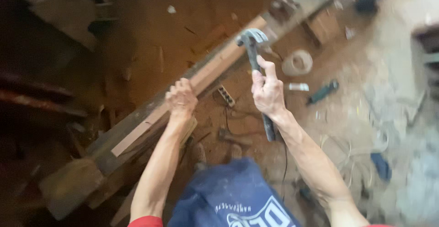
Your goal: The person hammers a nail into a wooden plank, uses an angle grinder to cut or smooth the wood, and then applies a white substance from a bucket onto the plank using a brush.
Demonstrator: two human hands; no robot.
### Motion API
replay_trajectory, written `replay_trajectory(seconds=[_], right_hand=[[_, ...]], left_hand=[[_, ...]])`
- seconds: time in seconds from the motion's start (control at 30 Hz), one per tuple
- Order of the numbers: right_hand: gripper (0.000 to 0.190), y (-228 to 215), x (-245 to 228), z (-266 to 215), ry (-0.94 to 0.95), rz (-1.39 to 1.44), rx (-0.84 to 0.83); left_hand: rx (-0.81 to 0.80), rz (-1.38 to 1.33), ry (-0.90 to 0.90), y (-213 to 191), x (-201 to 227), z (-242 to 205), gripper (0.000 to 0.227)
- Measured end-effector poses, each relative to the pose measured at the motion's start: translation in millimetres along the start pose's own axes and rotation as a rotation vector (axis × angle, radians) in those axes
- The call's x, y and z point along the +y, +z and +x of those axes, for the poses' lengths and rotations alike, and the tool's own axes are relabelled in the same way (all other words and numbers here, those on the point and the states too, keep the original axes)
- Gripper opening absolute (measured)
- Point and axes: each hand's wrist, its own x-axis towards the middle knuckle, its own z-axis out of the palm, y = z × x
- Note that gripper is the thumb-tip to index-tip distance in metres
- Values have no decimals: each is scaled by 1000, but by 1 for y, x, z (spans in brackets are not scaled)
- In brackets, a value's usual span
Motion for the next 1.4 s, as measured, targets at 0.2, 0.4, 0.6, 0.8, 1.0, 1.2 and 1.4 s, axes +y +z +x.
replay_trajectory(seconds=[0.2, 0.4, 0.6, 0.8, 1.0, 1.2, 1.4], right_hand=[[54, 25, 62, -98, 499, 112, -222], [66, 35, 144, -180, 748, -46, -200], [47, 5, 249, -202, 1164, 394, 14], [31, -30, 397, -179, 1266, 139, -168], [37, -12, 613, -115, 1021, -167, -371], [43, 25, 717, -28, 1060, -37, -290], [39, 42, 702, -5, 1023, -42, -207]], left_hand=[[222, 118, 154, -18, 0, -11, 65], [323, -401, 429, -5, 46, -55, 35], [-503, -819, 321, 53, 132, -151, 22], [-967, -510, -67, 117, 211, -214, 42], [-1026, -514, -351, 207, 312, -273, 36], [-1064, -608, -464, 262, 389, -292, 29], [-1077, -644, -545, 262, 376, -295, 29]])
